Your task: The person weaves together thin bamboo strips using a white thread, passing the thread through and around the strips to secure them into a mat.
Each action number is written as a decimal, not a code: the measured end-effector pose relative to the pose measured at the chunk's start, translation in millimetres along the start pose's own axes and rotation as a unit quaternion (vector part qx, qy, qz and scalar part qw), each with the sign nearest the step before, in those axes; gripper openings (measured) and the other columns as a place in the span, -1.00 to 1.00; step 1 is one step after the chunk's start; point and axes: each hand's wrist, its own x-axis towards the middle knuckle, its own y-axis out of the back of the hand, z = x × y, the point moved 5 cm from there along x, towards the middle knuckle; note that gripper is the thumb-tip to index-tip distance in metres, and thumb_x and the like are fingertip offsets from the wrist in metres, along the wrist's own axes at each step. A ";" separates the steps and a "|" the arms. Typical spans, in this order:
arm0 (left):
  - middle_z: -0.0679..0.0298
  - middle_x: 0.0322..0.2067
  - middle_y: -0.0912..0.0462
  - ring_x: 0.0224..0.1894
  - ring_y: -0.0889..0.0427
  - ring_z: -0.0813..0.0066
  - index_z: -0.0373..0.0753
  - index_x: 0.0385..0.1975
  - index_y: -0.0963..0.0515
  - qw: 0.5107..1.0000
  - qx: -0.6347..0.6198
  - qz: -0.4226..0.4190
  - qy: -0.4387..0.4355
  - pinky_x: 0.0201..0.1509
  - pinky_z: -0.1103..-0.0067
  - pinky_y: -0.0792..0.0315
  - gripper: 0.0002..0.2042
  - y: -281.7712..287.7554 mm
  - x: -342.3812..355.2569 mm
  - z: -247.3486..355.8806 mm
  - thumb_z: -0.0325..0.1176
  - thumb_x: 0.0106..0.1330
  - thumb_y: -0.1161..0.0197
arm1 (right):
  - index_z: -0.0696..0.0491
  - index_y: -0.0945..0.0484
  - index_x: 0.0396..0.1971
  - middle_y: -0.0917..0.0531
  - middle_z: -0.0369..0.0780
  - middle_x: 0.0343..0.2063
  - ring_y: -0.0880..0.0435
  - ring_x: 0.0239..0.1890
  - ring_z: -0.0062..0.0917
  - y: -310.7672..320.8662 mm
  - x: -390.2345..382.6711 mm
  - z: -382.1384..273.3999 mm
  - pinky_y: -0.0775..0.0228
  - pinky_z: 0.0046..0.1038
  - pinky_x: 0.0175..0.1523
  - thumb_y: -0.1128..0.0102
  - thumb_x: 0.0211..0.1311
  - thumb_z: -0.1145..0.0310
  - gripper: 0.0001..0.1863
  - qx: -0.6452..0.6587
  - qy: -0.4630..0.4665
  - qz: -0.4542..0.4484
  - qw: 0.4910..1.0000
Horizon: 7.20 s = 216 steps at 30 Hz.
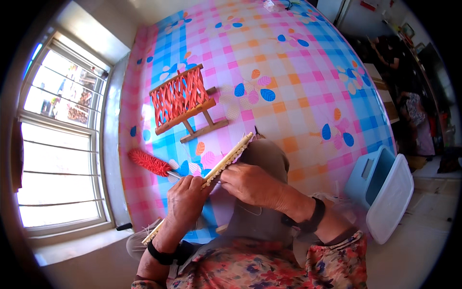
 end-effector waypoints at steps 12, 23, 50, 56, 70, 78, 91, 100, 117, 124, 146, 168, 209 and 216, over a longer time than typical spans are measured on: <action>0.22 -0.56 -0.46 -0.46 -0.53 0.22 -0.19 -0.51 -0.42 0.999 0.006 -0.002 0.054 -0.43 0.35 -0.41 -0.85 13.4 13.6 -11.8 -0.35 0.16 -0.27 | 0.13 -0.50 -0.25 -0.52 -0.08 -0.39 -0.56 -0.27 -0.18 -6.5 26.1 -7.9 -0.42 -0.26 -0.14 -0.05 0.17 0.50 -0.85 -0.030 -0.006 0.019 0.999; 0.19 -0.48 -0.48 -0.40 -0.54 0.14 -0.20 -0.42 -0.48 0.999 0.025 -0.013 0.035 -0.40 0.31 -0.42 -0.85 30.9 27.9 -12.3 -0.28 0.12 -0.22 | 0.18 -0.55 -0.30 -0.55 -0.11 -0.45 -0.57 -0.41 -0.34 53.0 5.2 -26.1 -0.42 -0.44 -0.29 -0.09 0.23 0.52 -0.90 -0.010 -0.082 0.121 0.989; 0.32 -0.38 -0.57 -0.30 -0.43 0.67 -0.35 -0.11 -0.49 0.803 -0.300 0.387 0.340 -0.18 0.65 -0.38 -0.77 194.4 -154.9 -39.0 -0.31 0.43 -0.06 | 0.13 -0.59 -0.27 -0.52 -0.14 -0.48 -0.51 -0.44 -0.32 -50.1 101.6 -191.0 -0.33 -0.40 -0.34 -0.18 0.13 0.57 -0.85 0.128 0.263 0.030 0.956; 0.34 -0.38 -0.56 -0.30 -0.42 0.67 -0.35 -0.11 -0.49 0.772 -0.316 0.434 0.341 -0.19 0.66 -0.37 -0.75 187.1 -204.2 -44.3 -0.27 0.44 -0.05 | 0.11 -0.60 -0.22 -0.55 -0.12 -0.43 -0.58 -0.41 -0.25 -108.6 113.5 -230.3 -0.44 -0.31 -0.33 -0.25 0.08 0.54 -0.78 0.096 0.344 -0.007 0.934; 0.28 -0.45 -0.56 -0.38 -0.44 0.63 -0.35 -0.12 -0.51 0.765 -0.293 0.450 0.355 -0.26 0.63 -0.37 -0.75 178.4 -225.0 -67.6 -0.28 0.42 -0.07 | 0.12 -0.59 -0.15 -0.52 -0.11 -0.40 -0.58 -0.35 -0.22 -137.9 128.0 -242.7 -0.43 -0.34 -0.27 -0.20 0.12 0.59 -0.74 0.049 0.326 -0.067 0.942; 0.27 -0.45 -0.55 -0.38 -0.43 0.63 -0.37 -0.13 -0.51 0.764 -0.290 0.455 0.353 -0.26 0.63 -0.37 -0.76 179.1 -223.7 -65.7 -0.31 0.42 -0.07 | 0.13 -0.58 -0.14 -0.54 -0.09 -0.34 -0.60 -0.29 -0.21 -138.5 130.5 -241.8 -0.46 -0.33 -0.23 -0.19 0.13 0.59 -0.73 0.038 0.327 -0.094 0.940; 0.25 -0.41 -0.57 -0.36 -0.45 0.62 -0.37 -0.12 -0.51 0.770 -0.305 0.452 0.329 -0.25 0.63 -0.38 -0.76 179.2 -212.5 -60.0 -0.31 0.43 -0.06 | 0.12 -0.57 -0.10 -0.52 -0.09 -0.36 -0.60 -0.30 -0.22 -124.3 130.3 -238.5 -0.46 -0.36 -0.23 -0.14 0.16 0.60 -0.72 0.081 0.286 -0.138 0.945; 0.28 -0.48 -0.54 -0.42 -0.43 0.62 -0.36 -0.12 -0.51 0.784 -0.280 0.438 0.341 -0.30 0.63 -0.37 -0.77 181.2 -207.9 -56.9 -0.33 0.42 -0.07 | 0.12 -0.57 -0.10 -0.53 -0.07 -0.35 -0.60 -0.27 -0.20 -115.5 131.3 -237.1 -0.45 -0.34 -0.21 -0.13 0.18 0.59 -0.73 0.094 0.288 -0.152 0.941; 0.12 -0.45 -0.56 -0.41 -0.55 0.34 -0.33 -0.13 -0.52 0.833 -0.207 0.399 0.323 -0.30 0.52 -0.41 -0.80 190.1 -183.6 -32.6 -0.36 0.37 -0.12 | 0.13 -0.57 -0.07 -0.54 -0.07 -0.35 -0.58 -0.27 -0.20 -81.5 121.4 -238.1 -0.43 -0.33 -0.17 -0.12 0.16 0.58 -0.69 0.075 0.269 -0.177 0.944; 0.13 -0.44 -0.58 -0.42 -0.59 0.13 -0.27 -0.25 -0.51 0.888 -0.033 0.395 0.232 -0.36 0.40 -0.46 -0.85 183.7 -141.8 -2.7 -0.42 0.21 -0.25 | 0.14 -0.57 -0.10 -0.58 -0.05 -0.26 -0.61 -0.18 -0.20 -34.5 96.6 -228.3 -0.46 -0.35 -0.10 -0.10 0.11 0.62 -0.69 -0.013 0.196 -0.174 0.965; 0.27 -0.53 -0.39 -0.48 -0.45 0.35 -0.28 -0.34 -0.42 0.984 -0.039 0.175 -0.001 -0.47 0.45 -0.35 -0.81 99.6 -34.4 59.8 -0.40 0.10 -0.25 | 0.15 -0.58 -0.16 -0.62 -0.08 -0.29 -0.64 -0.22 -0.31 31.3 -16.7 -122.7 -0.45 -0.44 -0.12 -0.12 0.20 0.55 -0.79 0.026 -0.070 0.035 0.997; 0.27 -0.56 -0.39 -0.53 -0.44 0.35 -0.30 -0.35 -0.46 0.987 -0.118 0.110 0.001 -0.48 0.46 -0.36 -0.76 33.5 -49.3 47.2 -0.43 -0.02 -0.32 | 0.19 -0.58 -0.25 -0.57 -0.22 -0.44 -0.51 -0.47 -0.59 -11.6 -64.1 -68.1 -0.34 -0.55 -0.35 -0.20 0.18 0.58 -0.86 0.057 -0.207 0.067 0.974; 0.30 -0.57 -0.37 -0.54 -0.41 0.43 -0.31 -0.40 -0.47 0.992 -0.092 0.073 -0.052 -0.51 0.52 -0.30 -0.83 25.4 -35.5 57.4 -0.41 0.05 -0.25 | 0.15 -0.58 -0.15 -0.54 -0.32 -0.56 -0.47 -0.55 -0.73 12.9 -85.4 -72.0 -0.31 -0.63 -0.45 -0.10 0.29 0.52 -0.83 0.125 -0.405 -0.001 0.906; 0.29 -0.56 -0.38 -0.55 -0.40 0.44 -0.34 -0.37 -0.48 0.989 -0.118 0.066 -0.064 -0.52 0.53 -0.29 -0.82 25.5 -37.3 59.4 -0.43 0.05 -0.23 | 0.15 -0.58 -0.15 -0.51 -0.39 -0.58 -0.40 -0.60 -0.80 11.5 -85.9 -73.2 -0.24 -0.68 -0.53 -0.04 0.33 0.52 -0.82 0.113 -0.392 -0.006 0.913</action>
